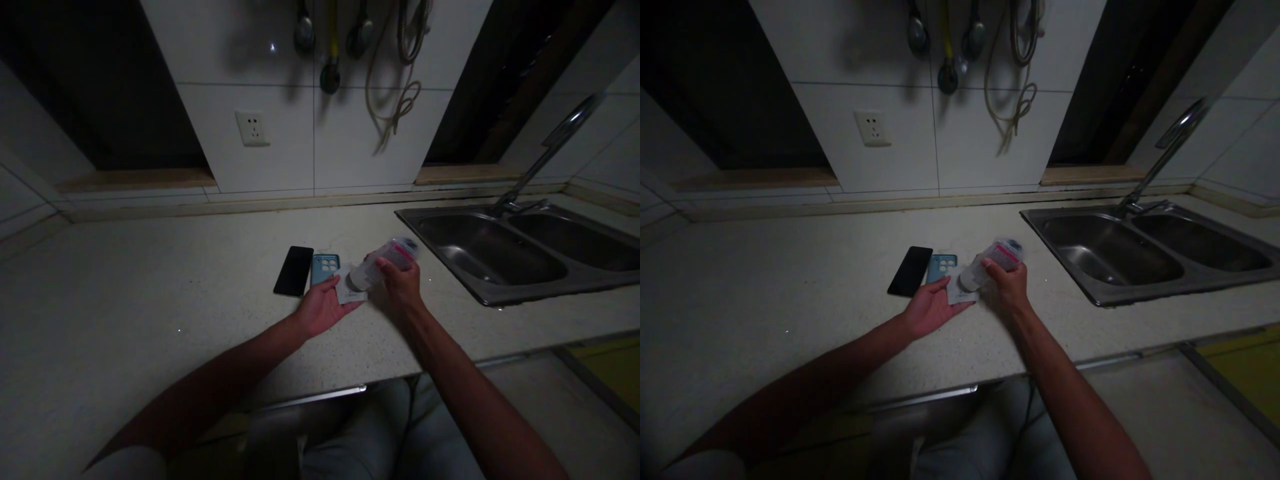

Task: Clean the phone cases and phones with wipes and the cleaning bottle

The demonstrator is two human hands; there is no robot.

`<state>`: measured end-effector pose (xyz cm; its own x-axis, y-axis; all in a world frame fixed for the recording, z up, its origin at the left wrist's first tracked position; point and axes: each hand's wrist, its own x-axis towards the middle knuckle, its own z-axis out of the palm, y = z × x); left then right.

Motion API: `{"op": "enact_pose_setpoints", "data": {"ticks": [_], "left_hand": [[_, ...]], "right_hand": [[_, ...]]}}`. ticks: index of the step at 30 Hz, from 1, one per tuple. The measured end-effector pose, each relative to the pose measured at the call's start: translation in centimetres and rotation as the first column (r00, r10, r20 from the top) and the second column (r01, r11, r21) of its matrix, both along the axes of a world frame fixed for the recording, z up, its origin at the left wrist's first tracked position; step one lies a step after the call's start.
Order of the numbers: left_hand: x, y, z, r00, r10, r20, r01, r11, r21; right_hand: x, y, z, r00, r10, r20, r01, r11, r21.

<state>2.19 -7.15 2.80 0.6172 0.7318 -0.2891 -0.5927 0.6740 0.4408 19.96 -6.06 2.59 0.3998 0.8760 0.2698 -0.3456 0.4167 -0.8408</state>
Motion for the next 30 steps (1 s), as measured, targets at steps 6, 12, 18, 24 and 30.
{"op": "enact_pose_setpoints", "data": {"ticks": [6, 12, 18, 24, 30], "left_hand": [[0.1, -0.1, 0.2, 1.0, 0.022, 0.003, -0.022, 1.0, -0.001], [0.1, 0.1, 0.0, 1.0, 0.001, 0.008, -0.001, 1.0, -0.01], [0.1, 0.1, -0.2, 1.0, 0.011, -0.019, -0.011, 1.0, 0.0], [0.0, -0.1, 0.6, 0.999, 0.004, -0.035, -0.005, 1.0, -0.016], [-0.3, 0.0, 1.6, 0.997, 0.062, -0.05, -0.059, 0.997, 0.054]], "right_hand": [[-0.1, -0.1, 0.4, 0.999, 0.036, 0.023, -0.037, 0.999, 0.01], [0.2, 0.0, 0.1, 1.0, -0.013, -0.02, 0.013, 1.0, 0.01], [0.4, 0.2, 0.8, 0.988, 0.001, -0.157, 0.001, 1.0, 0.016], [1.5, 0.7, 0.9, 0.9, 0.062, -0.431, -0.077, 0.997, -0.017], [2.9, 1.4, 0.4, 0.8, 0.068, -0.597, -0.1, 0.995, -0.021]]}}
